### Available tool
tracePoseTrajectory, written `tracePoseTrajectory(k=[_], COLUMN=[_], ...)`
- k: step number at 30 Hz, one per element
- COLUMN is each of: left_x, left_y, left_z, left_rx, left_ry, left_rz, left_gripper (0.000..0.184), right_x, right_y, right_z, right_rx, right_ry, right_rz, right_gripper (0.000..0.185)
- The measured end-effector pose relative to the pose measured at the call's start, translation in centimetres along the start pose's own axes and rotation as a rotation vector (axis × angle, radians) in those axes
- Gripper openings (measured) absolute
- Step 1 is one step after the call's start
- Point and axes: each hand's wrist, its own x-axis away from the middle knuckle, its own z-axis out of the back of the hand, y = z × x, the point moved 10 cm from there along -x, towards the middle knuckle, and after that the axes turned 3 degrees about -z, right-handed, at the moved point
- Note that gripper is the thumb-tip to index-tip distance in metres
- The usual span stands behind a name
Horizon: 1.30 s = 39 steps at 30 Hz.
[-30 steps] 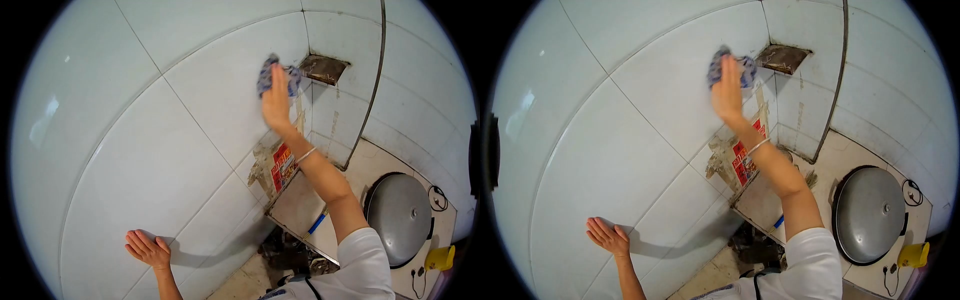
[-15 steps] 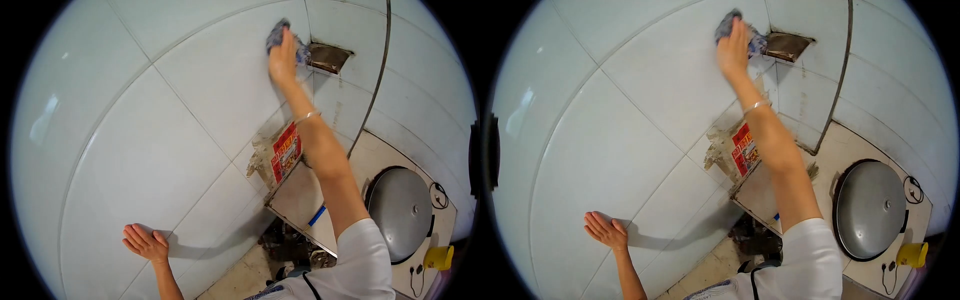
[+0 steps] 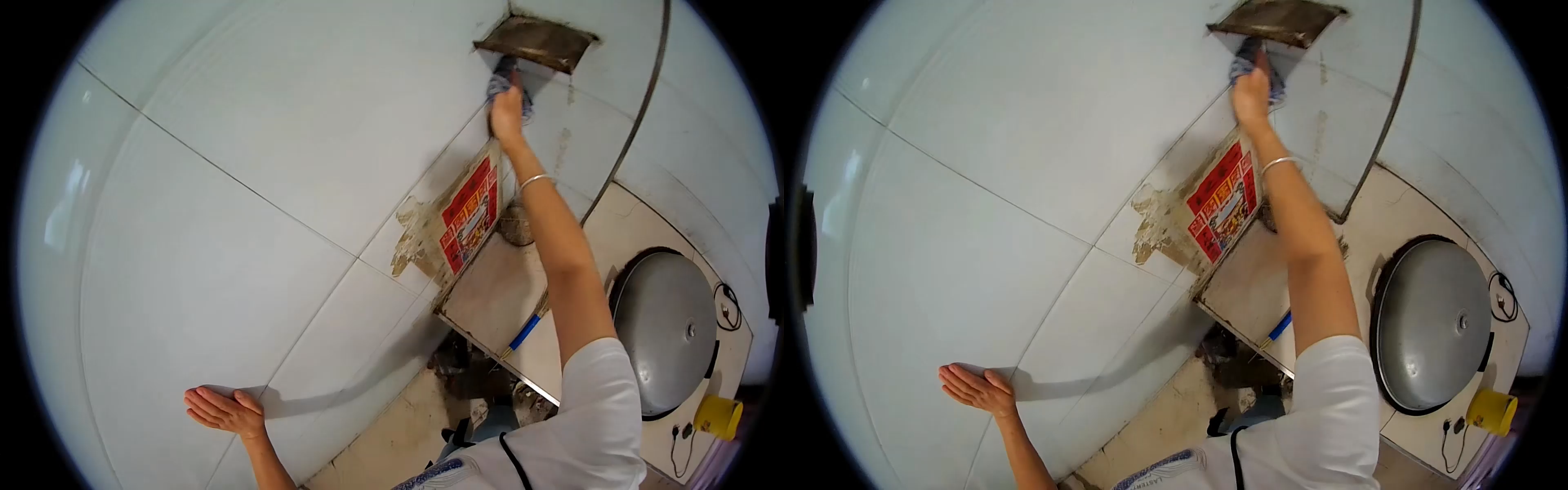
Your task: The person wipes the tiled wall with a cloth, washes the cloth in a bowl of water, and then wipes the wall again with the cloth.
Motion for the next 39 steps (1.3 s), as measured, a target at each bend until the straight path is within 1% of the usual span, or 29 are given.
tracePoseTrajectory(k=[1,3,4,6,7,9,13,16,18,19,20,21,22,24,25,26,27,28,29,30,31,32,33,34,35,36,37,38,39], left_x=[0.0,-0.2,-0.2,-0.1,-0.1,-0.2,-0.2,0.2,0.9,1.5,2.3,2.4,2.8,2.4,1.9,1.5,1.1,1.3,1.9,3.6,5.3,8.2,10.9,14.2,18.5,22.6,26.9,31.2,36.0], left_y=[0.2,0.2,0.2,0.2,0.3,0.5,0.6,0.2,-0.8,-1.1,-1.5,-1.0,-0.9,-0.7,-0.6,-0.5,-0.6,0.2,1.0,1.1,1.1,1.1,0.7,0.6,0.8,0.5,-0.4,-0.9,-0.8], left_z=[-0.2,-0.1,-0.3,-0.2,-0.4,-0.2,-0.2,-0.4,-0.5,-1.0,-1.3,-1.7,-1.6,-1.9,-2.9,-2.1,-1.8,-1.5,0.3,2.0,3.7,5.1,6.3,7.5,8.0,8.5,10.1,11.9,13.0], left_rx=[-0.003,-0.011,-0.008,-0.031,-0.023,-0.020,-0.033,0.056,0.157,0.137,0.171,0.212,0.177,0.197,0.322,0.471,0.623,0.500,0.402,0.528,0.654,0.726,0.792,0.863,0.928,0.992,0.997,1.013,0.972], left_ry=[-0.020,-0.008,-0.022,-0.003,-0.018,0.019,0.013,0.013,0.021,-0.031,0.012,-0.013,0.049,-0.020,-0.073,-0.038,-0.108,-0.229,-0.176,-0.122,-0.055,-0.050,-0.115,-0.173,-0.330,-0.492,-0.512,-0.534,-0.659], left_rz=[-0.006,-0.013,-0.023,-0.012,-0.026,-0.016,-0.028,0.021,0.099,0.072,0.121,0.073,0.091,0.128,0.202,0.211,0.262,0.217,0.232,0.320,0.403,0.468,0.508,0.542,0.610,0.677,0.794,0.912,1.019], left_gripper=[0.057,0.058,0.058,0.059,0.059,0.060,0.060,0.062,0.066,0.068,0.069,0.067,0.064,0.063,0.067,0.072,0.069,0.067,0.064,0.062,0.060,0.060,0.060,0.061,0.064,0.068,0.069,0.071,0.070], right_x=[-1.2,1.6,3.3,7.2,9.2,15.1,22.9,27.8,32.4,33.5,34.6,35.0,34.4,32.8,32.3,32.7,33.2,34.4,35.7,37.1,37.6,38.5,39.7,42.0,44.7,47.6,50.6,54.7,58.3], right_y=[4.0,6.8,7.6,11.5,12.5,16.8,19.2,22.0,21.7,20.1,23.4,20.5,16.8,8.9,5.0,0.7,-3.2,-6.0,-8.7,-11.5,-13.5,-15.5,-16.9,-16.9,-16.1,-16.3,-17.0,-17.4,-16.1], right_z=[-0.5,0.9,0.9,-0.8,-0.8,-2.0,-2.8,-4.0,-5.8,-6.5,-7.9,-7.6,-6.9,-5.6,-5.2,-5.2,-5.4,-5.5,-5.7,-5.9,-6.0,-6.0,-6.3,-7.1,-7.3,-7.9,-8.1,-8.5,-8.5], right_rx=[-0.006,0.005,0.011,-0.387,-0.378,-0.586,-0.580,-0.444,-0.678,-0.726,-0.808,-0.750,-0.674,-0.506,-0.430,-0.392,-0.377,-0.376,-0.376,-0.376,-0.284,-0.193,-0.193,-0.246,-0.296,-0.305,-0.304,-0.547,-0.526], right_ry=[-0.004,0.033,0.024,-0.159,-0.161,-0.086,-0.064,-0.092,-0.196,-0.233,-0.358,-0.383,-0.396,-0.399,-0.393,-0.403,-0.432,-0.470,-0.507,-0.544,-0.561,-0.572,-0.597,-0.679,-0.757,-0.949,-1.138,-1.170,-1.224], right_rz=[0.080,-0.109,-0.123,-0.458,-0.478,-0.913,-1.017,-1.001,-1.108,-1.150,-0.998,-0.994,-0.925,-0.780,-0.727,-0.689,-0.653,-0.627,-0.600,-0.573,-0.449,-0.317,-0.301,-0.339,-0.375,-0.189,0.006,-0.594,-0.865], right_gripper=[0.056,0.057,0.057,0.052,0.052,0.054,0.055,0.049,0.038,0.029,0.032,0.033,0.036,0.044,0.049,0.054,0.059,0.059,0.058,0.058,0.056,0.056,0.056,0.054,0.052,0.050,0.048,0.046,0.044])
